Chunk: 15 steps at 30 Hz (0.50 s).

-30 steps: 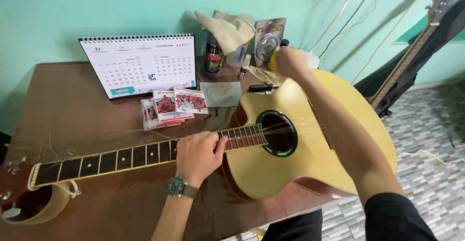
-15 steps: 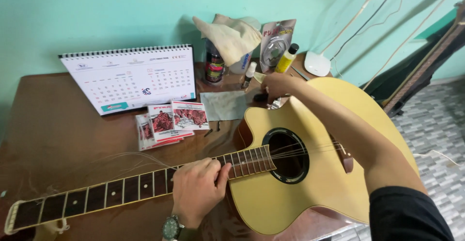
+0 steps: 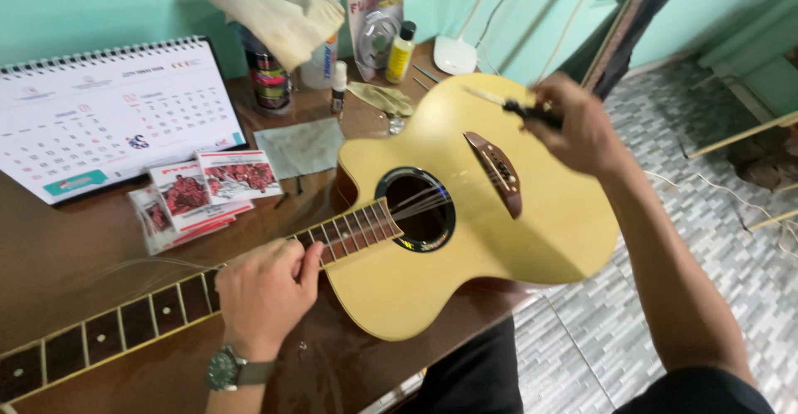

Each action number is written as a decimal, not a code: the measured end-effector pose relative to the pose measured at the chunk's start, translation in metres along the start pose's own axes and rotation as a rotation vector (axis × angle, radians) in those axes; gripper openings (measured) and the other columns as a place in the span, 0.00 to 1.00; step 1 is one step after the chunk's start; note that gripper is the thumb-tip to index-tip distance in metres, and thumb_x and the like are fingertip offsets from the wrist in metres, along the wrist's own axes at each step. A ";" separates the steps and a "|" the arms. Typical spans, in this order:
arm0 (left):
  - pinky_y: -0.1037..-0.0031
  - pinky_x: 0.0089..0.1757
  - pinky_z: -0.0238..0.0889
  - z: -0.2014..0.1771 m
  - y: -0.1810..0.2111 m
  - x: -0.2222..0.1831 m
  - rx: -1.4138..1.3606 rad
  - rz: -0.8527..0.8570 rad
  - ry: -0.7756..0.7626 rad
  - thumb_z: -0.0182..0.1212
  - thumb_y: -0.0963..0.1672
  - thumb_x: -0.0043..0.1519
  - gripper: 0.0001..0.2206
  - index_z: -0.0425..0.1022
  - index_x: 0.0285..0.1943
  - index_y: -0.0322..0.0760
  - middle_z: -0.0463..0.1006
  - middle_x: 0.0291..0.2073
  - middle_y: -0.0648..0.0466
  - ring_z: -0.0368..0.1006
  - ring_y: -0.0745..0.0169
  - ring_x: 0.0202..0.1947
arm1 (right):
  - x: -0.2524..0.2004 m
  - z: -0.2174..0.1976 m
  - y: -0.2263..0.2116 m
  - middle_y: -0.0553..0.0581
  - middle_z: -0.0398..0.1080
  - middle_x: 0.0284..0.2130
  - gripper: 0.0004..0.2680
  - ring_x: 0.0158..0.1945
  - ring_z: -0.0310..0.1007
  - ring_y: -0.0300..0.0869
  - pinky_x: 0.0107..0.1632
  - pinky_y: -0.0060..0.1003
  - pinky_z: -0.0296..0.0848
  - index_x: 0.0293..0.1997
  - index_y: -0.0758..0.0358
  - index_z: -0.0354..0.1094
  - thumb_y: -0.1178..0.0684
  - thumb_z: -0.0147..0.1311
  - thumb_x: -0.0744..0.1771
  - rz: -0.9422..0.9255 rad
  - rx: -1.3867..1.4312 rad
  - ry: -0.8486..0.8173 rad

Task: The person is restringing an acoustic guitar by removing the old strings, pulling out the bridge pins, cleaning the bridge area, and then installing and winding new strings.

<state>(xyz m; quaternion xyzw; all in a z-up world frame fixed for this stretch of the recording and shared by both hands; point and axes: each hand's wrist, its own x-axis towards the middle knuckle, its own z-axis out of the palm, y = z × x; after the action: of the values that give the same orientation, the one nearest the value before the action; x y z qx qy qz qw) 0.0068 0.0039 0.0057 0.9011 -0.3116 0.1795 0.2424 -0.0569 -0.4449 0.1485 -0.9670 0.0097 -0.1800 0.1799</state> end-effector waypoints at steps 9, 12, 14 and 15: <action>0.68 0.27 0.63 0.013 -0.003 -0.006 0.008 0.020 0.205 0.62 0.55 0.64 0.25 0.56 0.18 0.49 0.61 0.14 0.56 0.70 0.51 0.21 | -0.080 -0.036 0.001 0.65 0.78 0.41 0.14 0.48 0.77 0.62 0.49 0.50 0.76 0.54 0.60 0.78 0.58 0.63 0.63 0.173 -0.172 -0.035; 0.69 0.28 0.63 0.002 0.004 -0.004 0.023 0.013 0.216 0.62 0.55 0.66 0.25 0.55 0.19 0.49 0.61 0.15 0.56 0.70 0.52 0.21 | -0.067 -0.057 -0.024 0.65 0.78 0.38 0.10 0.42 0.78 0.62 0.44 0.52 0.77 0.50 0.60 0.79 0.56 0.64 0.64 0.007 -0.396 -0.086; 0.69 0.28 0.63 0.002 0.004 -0.005 0.025 0.001 0.204 0.62 0.55 0.66 0.26 0.56 0.19 0.50 0.61 0.15 0.57 0.70 0.52 0.22 | -0.067 -0.054 -0.034 0.63 0.78 0.37 0.09 0.41 0.78 0.62 0.43 0.53 0.77 0.48 0.57 0.80 0.53 0.63 0.65 0.037 -0.463 -0.102; 0.69 0.28 0.63 0.002 0.003 -0.005 0.029 -0.011 0.193 0.62 0.56 0.66 0.26 0.56 0.20 0.50 0.61 0.14 0.57 0.70 0.51 0.22 | -0.067 -0.052 -0.039 0.60 0.79 0.36 0.08 0.39 0.78 0.62 0.43 0.54 0.77 0.47 0.54 0.80 0.50 0.62 0.65 0.065 -0.529 -0.116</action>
<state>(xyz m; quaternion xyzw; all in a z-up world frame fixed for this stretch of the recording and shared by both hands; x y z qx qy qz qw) 0.0012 0.0029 0.0022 0.8847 -0.2793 0.2686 0.2592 -0.1397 -0.4207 0.1846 -0.9883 0.0770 -0.1097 -0.0732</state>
